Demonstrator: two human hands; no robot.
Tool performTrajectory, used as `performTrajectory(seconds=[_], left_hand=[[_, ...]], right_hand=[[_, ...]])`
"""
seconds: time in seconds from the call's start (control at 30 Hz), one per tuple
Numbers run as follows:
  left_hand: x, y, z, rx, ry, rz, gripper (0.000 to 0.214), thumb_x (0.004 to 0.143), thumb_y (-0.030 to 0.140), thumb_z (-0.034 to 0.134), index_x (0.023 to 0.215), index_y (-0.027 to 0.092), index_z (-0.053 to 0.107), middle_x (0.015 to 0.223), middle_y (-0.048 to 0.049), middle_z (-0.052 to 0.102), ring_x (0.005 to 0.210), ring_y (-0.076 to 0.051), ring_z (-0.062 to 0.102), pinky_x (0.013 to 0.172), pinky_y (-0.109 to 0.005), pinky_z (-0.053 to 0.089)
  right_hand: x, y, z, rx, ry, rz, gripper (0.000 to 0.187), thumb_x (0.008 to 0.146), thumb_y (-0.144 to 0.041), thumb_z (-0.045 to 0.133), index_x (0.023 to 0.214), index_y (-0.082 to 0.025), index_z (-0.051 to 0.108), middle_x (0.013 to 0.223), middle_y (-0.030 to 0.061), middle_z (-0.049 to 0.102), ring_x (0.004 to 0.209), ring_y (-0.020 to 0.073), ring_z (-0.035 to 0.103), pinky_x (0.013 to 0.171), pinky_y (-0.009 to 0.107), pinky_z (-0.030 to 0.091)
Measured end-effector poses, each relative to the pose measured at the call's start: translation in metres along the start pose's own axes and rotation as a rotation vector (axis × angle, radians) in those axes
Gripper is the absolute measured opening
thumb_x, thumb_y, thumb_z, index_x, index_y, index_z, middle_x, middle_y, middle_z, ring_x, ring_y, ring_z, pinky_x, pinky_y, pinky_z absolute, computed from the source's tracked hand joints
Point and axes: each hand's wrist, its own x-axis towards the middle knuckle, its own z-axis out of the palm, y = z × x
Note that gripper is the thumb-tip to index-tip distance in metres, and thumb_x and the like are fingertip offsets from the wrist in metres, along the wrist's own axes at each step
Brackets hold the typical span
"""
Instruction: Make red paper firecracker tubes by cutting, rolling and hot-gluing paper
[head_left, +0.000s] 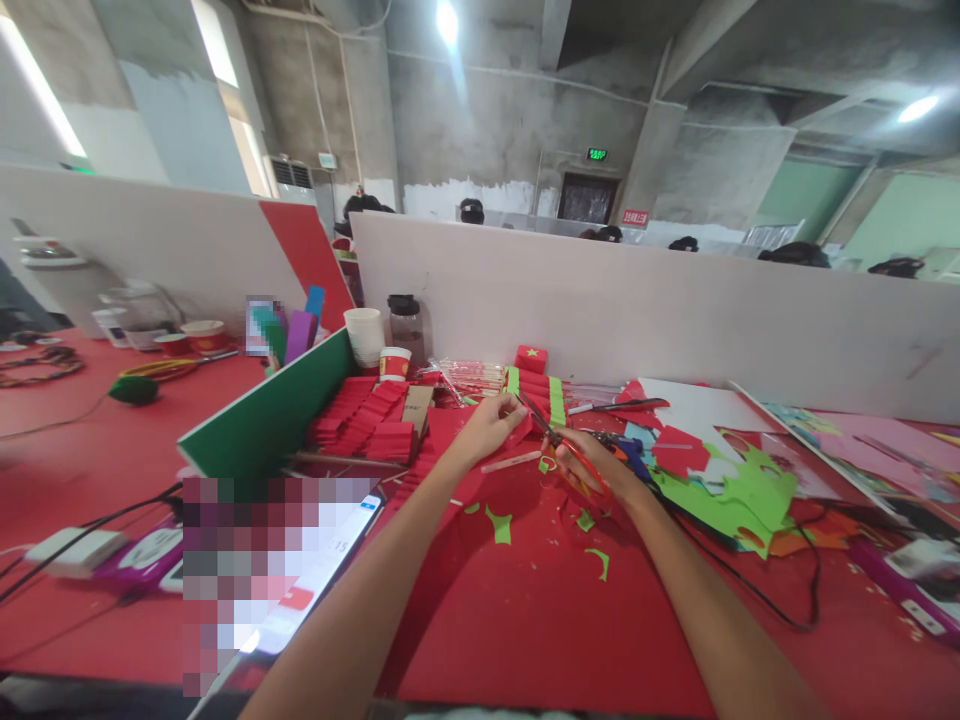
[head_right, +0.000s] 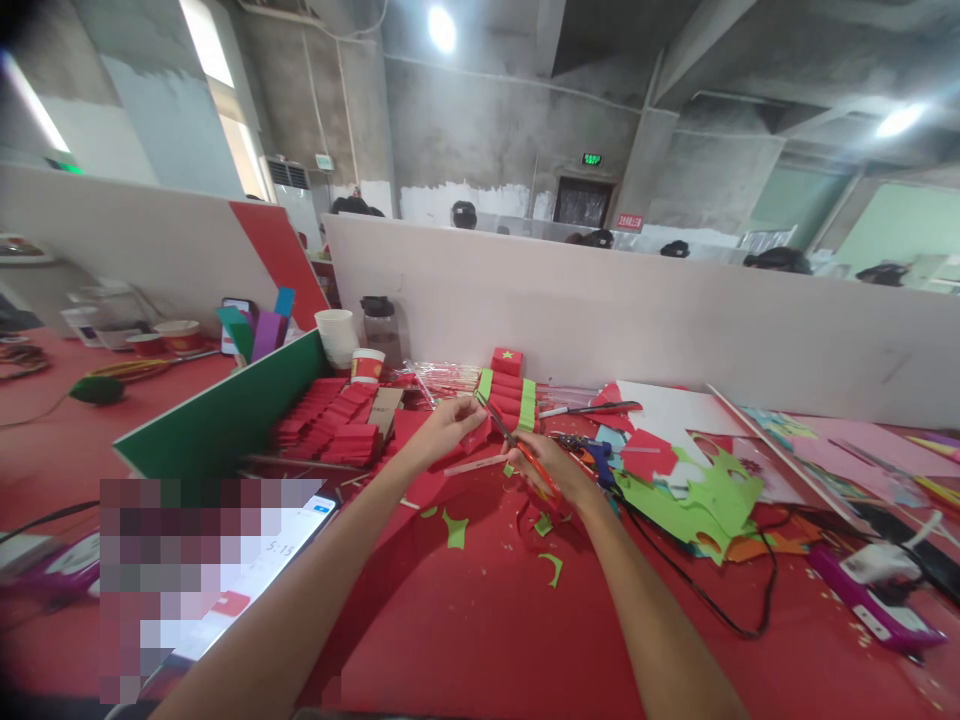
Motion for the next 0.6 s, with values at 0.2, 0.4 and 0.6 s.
performTrajectory(seconds=[0.2, 0.4, 0.6], left_hand=[[0.000, 0.001, 0.001, -0.048, 0.015, 0.006, 0.033, 0.078, 0.045, 0.063, 0.062, 0.018, 0.054, 0.057, 0.0016, 0.049, 0.054, -0.011, 0.044, 0.053, -0.023, 0.034], [0.000, -0.001, 0.001, -0.046, -0.008, -0.043, 0.032, 0.080, 0.045, 0.061, 0.065, 0.018, 0.053, 0.060, 0.0019, 0.049, 0.055, -0.011, 0.045, 0.056, -0.024, 0.034], [-0.002, 0.007, 0.002, -0.065, -0.002, -0.070, 0.033, 0.080, 0.046, 0.061, 0.066, 0.018, 0.049, 0.061, 0.0031, 0.046, 0.056, -0.010, 0.041, 0.057, -0.025, 0.033]], right_hand=[[0.001, 0.000, 0.002, 0.016, 0.004, -0.010, 0.051, 0.086, -0.069, 0.047, 0.088, -0.019, 0.052, 0.063, -0.0044, 0.042, 0.044, 0.0078, 0.038, 0.040, 0.020, 0.032], [0.001, 0.001, 0.002, 0.025, 0.009, -0.013, 0.050, 0.086, -0.069, 0.047, 0.089, -0.019, 0.052, 0.062, -0.0048, 0.041, 0.045, 0.0074, 0.038, 0.040, 0.018, 0.031], [0.003, 0.011, 0.009, 0.190, 0.015, 0.084, 0.053, 0.081, -0.072, 0.050, 0.095, -0.021, 0.053, 0.065, -0.0049, 0.041, 0.043, 0.0064, 0.036, 0.039, 0.018, 0.033]])
